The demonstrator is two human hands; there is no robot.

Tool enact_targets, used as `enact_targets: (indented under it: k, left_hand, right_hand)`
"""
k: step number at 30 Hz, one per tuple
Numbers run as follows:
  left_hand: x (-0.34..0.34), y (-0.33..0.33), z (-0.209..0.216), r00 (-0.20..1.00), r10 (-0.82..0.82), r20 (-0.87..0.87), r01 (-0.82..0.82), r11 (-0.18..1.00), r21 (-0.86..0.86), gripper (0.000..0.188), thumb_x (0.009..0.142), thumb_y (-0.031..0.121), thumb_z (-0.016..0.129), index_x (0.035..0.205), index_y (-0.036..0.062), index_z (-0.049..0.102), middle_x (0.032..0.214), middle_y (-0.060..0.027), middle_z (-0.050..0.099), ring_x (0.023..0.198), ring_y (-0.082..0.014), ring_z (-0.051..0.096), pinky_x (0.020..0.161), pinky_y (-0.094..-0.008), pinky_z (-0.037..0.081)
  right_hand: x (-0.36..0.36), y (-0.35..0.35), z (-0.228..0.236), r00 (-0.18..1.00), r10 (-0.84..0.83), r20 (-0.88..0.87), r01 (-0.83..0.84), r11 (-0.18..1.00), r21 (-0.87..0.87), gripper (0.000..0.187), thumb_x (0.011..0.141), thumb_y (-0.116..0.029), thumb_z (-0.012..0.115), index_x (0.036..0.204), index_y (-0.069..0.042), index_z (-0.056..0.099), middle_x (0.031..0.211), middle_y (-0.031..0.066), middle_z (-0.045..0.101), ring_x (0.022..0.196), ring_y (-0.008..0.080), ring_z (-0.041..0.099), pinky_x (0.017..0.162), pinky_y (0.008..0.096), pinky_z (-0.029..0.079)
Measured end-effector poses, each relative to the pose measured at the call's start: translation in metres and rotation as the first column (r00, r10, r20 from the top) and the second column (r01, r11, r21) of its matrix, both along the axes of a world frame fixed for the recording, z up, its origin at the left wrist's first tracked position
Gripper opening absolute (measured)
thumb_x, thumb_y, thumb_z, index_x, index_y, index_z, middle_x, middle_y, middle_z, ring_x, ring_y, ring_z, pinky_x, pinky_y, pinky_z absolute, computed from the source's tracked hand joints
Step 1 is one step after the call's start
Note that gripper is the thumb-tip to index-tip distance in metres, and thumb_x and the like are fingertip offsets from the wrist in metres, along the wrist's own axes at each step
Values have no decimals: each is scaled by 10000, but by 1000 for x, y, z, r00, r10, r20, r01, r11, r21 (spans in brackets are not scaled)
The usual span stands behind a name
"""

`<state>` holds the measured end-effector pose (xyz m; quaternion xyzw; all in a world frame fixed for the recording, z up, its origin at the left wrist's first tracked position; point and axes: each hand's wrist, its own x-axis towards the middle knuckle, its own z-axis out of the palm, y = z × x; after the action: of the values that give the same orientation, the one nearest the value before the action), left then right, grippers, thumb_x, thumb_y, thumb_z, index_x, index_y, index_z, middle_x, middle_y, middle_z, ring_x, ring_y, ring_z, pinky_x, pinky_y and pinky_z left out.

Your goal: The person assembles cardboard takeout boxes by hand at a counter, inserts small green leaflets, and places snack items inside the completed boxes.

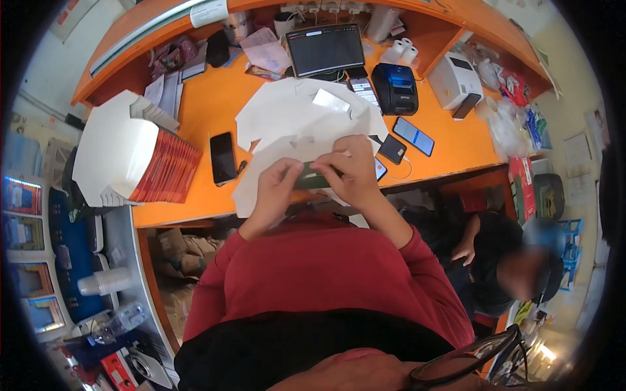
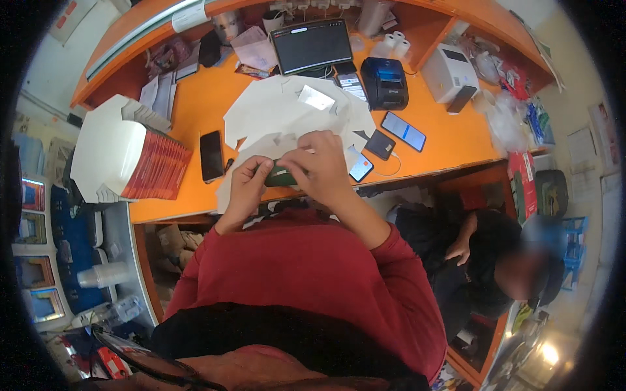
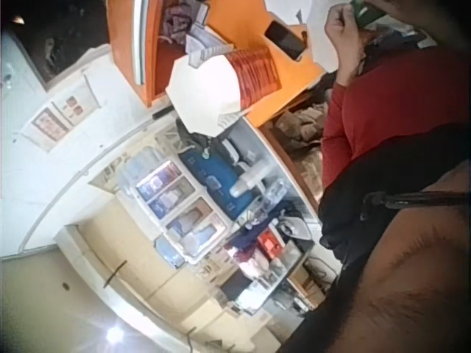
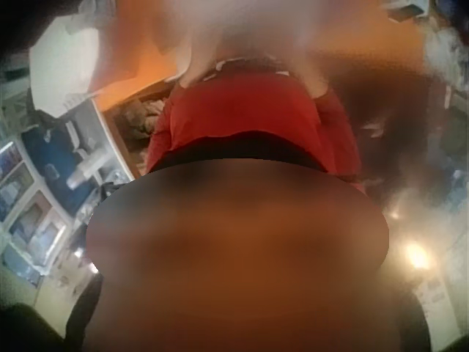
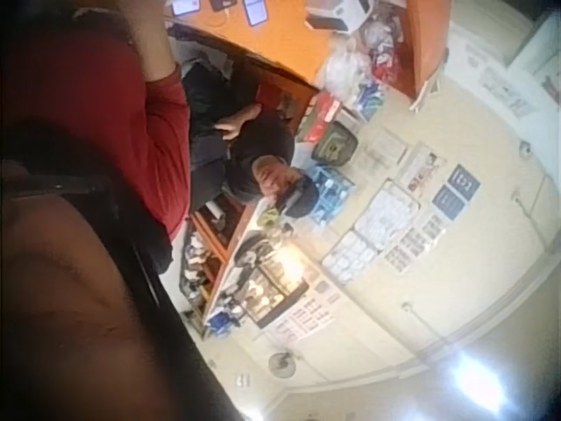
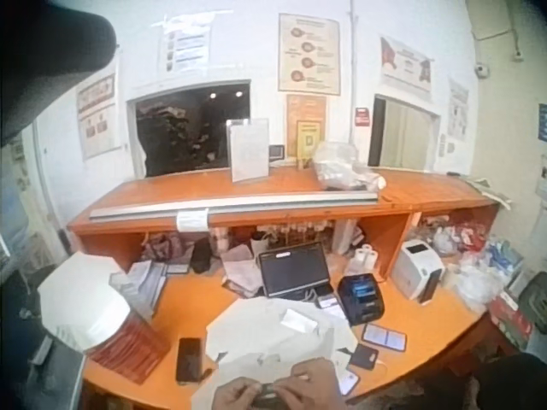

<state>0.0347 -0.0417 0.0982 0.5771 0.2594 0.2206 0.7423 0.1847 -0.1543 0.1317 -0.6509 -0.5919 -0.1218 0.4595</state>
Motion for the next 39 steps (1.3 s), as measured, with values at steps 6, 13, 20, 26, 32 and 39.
enact_targets:
  k: [6,13,20,26,32,39]
  left_hand:
    - [-1,-15,9,995,58,87,-101,756,647,85,922,53,573,888,0,629,799,-87,631,729,-180,582,682,-267,455]
    - [-1,22,20,917,-396,-58,219,377,900,184,884,196,581,861,21,629,845,-88,643,835,-265,607,872,-403,455]
    - [21,8,54,957,1,290,28,995,-93,495,1022,408,416,1326,21,477,1233,-78,574,1122,-186,554,983,-344,427]
    - [29,-9,43,973,28,228,-28,1000,-5,311,1022,202,470,1192,-37,573,1097,-77,645,980,-127,611,866,-290,491]
    - [33,-17,23,996,-19,90,5,989,149,273,1014,188,512,996,-52,641,901,-67,675,839,-88,604,784,-269,508]
    - [21,-9,19,988,-150,33,132,938,322,273,1005,196,520,1053,-43,642,962,-52,668,887,-79,583,785,-263,490]
  right_hand:
    - [21,-13,-10,977,-208,-40,211,969,126,175,874,-237,670,989,-110,706,1114,109,599,1105,280,538,954,394,410]
    - [60,-22,-14,192,336,-922,175,913,369,475,996,-280,486,1353,22,405,1259,166,572,1160,280,557,972,371,457]
    - [18,-27,-6,809,586,-38,-541,769,340,468,991,-415,451,1136,-4,623,1164,210,587,1166,393,548,999,511,415]
    - [15,-31,-7,938,334,-92,-294,909,296,377,925,-370,606,1178,-102,687,1213,160,551,1194,408,507,958,466,460]
    - [7,-27,-6,973,60,-222,-33,992,122,370,833,-152,704,1202,-141,680,1214,167,558,1099,356,532,899,410,451]
    - [-3,-20,-3,995,-43,-90,49,997,62,379,892,-142,630,1265,-76,621,1226,154,565,1036,303,530,861,365,425]
